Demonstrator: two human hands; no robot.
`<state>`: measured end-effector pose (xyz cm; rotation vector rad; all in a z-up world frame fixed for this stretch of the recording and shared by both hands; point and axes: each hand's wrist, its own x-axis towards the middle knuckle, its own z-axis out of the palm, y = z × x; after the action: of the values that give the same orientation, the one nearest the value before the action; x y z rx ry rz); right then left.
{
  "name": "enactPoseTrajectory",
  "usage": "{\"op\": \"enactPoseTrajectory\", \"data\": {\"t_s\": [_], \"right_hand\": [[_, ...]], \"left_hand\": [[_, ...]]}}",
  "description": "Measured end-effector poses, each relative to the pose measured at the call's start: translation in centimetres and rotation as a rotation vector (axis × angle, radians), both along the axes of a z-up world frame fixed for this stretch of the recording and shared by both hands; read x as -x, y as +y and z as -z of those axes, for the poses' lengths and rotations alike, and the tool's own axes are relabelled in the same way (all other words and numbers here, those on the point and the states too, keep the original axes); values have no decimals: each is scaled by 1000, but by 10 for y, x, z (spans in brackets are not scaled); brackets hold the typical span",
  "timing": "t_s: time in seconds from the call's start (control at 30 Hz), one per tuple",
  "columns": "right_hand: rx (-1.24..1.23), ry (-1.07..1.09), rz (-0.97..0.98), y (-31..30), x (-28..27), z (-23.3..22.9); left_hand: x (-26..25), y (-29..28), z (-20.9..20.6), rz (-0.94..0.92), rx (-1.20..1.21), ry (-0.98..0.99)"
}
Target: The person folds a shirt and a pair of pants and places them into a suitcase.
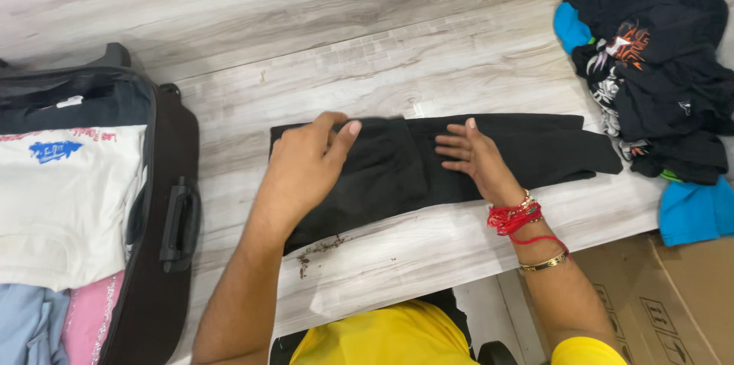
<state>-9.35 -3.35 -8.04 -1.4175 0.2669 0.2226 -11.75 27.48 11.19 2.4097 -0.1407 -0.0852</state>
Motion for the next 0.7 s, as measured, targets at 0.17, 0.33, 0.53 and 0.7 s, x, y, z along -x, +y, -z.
{"op": "enactPoseTrajectory", "data": {"t_s": [0.17, 0.33, 0.53, 0.7], "right_hand": [[35, 77, -42, 4, 8, 1], [427, -235, 209, 5, 26, -10], [1206, -123, 749, -70, 85, 17], [1362, -59, 921, -137, 117, 37]], "left_hand": [[24, 4, 78, -78, -166, -99], [54, -9, 133, -18, -396, -572], [45, -60, 128, 285, 5, -370], [-3, -137, 122, 519, 105, -288]]}}
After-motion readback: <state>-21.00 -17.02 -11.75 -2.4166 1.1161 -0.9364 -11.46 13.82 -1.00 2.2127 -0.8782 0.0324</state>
